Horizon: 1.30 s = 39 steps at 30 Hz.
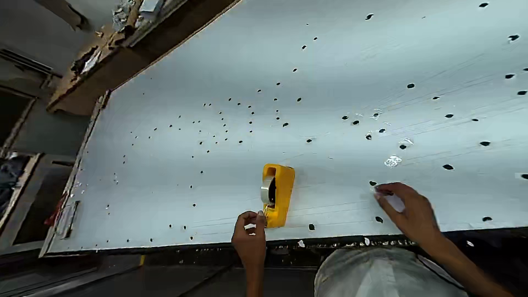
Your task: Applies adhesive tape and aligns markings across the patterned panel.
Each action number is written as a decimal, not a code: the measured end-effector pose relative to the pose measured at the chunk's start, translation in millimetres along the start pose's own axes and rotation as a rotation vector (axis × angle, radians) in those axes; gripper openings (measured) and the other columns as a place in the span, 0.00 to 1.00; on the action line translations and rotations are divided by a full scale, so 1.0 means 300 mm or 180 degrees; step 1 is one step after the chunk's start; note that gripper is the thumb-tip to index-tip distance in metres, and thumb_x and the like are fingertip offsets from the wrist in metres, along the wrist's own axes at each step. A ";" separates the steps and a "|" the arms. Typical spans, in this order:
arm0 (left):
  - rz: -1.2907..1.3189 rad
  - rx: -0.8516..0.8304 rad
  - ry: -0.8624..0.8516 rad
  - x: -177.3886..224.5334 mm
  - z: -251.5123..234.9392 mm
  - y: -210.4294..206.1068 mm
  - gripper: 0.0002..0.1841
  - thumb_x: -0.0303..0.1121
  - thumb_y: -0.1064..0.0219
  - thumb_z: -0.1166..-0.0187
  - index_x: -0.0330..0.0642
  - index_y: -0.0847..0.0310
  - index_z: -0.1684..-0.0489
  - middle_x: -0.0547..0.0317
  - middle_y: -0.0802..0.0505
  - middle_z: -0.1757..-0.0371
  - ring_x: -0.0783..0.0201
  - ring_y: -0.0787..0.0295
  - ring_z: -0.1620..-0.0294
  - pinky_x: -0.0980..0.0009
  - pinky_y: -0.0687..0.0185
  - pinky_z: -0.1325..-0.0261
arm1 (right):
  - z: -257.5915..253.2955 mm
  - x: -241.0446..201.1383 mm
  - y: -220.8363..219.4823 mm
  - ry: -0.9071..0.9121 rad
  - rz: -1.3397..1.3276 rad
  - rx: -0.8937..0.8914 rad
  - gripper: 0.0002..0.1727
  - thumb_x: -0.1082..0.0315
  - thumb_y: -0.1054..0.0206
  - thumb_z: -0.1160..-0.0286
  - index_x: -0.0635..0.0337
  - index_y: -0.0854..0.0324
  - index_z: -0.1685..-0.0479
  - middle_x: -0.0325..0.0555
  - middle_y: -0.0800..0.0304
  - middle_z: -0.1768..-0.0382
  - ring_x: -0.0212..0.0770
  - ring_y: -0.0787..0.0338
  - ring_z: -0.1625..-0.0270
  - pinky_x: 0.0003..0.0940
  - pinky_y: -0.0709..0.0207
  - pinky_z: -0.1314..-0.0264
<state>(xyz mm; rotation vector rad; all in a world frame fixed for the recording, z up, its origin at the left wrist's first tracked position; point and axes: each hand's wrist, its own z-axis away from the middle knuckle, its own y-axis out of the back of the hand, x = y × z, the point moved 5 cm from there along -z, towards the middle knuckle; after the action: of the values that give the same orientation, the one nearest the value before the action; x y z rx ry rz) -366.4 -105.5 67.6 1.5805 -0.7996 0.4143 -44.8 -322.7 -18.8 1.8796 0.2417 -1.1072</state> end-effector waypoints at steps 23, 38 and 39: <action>-0.0941 -0.0325 -0.0868 0.006 -0.041 -0.093 0.08 0.34 0.26 0.29 0.38 0.06 0.67 0.40 0.09 0.47 0.34 0.15 0.42 0.37 0.20 0.48 | 0.034 -0.240 -0.254 0.0153 -0.0402 -0.0497 0.15 0.58 0.37 0.18 0.57 0.09 0.49 0.41 0.05 0.61 0.40 0.06 0.57 0.44 0.15 0.48; -0.1447 0.0242 -0.1577 0.184 -0.120 -0.178 0.08 0.33 0.29 0.28 0.37 0.07 0.67 0.36 0.09 0.47 0.29 0.16 0.41 0.34 0.25 0.45 | 0.045 -0.092 -0.170 0.0064 -0.0400 -0.0553 0.17 0.56 0.39 0.18 0.57 0.09 0.49 0.42 0.04 0.61 0.40 0.06 0.57 0.43 0.13 0.49; -0.1477 0.0277 -0.1595 0.198 -0.136 -0.185 0.08 0.33 0.29 0.28 0.37 0.07 0.66 0.35 0.09 0.47 0.29 0.17 0.41 0.34 0.25 0.45 | 0.042 -0.087 -0.166 0.0078 -0.0399 -0.0541 0.17 0.56 0.39 0.18 0.57 0.09 0.50 0.42 0.04 0.61 0.40 0.05 0.57 0.43 0.13 0.49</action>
<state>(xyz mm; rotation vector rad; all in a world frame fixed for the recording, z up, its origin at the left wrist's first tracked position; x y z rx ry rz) -279.1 -80.8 75.1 1.9183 -0.7573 -0.2995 -95.1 -297.7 -31.2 1.7466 0.4588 -1.1117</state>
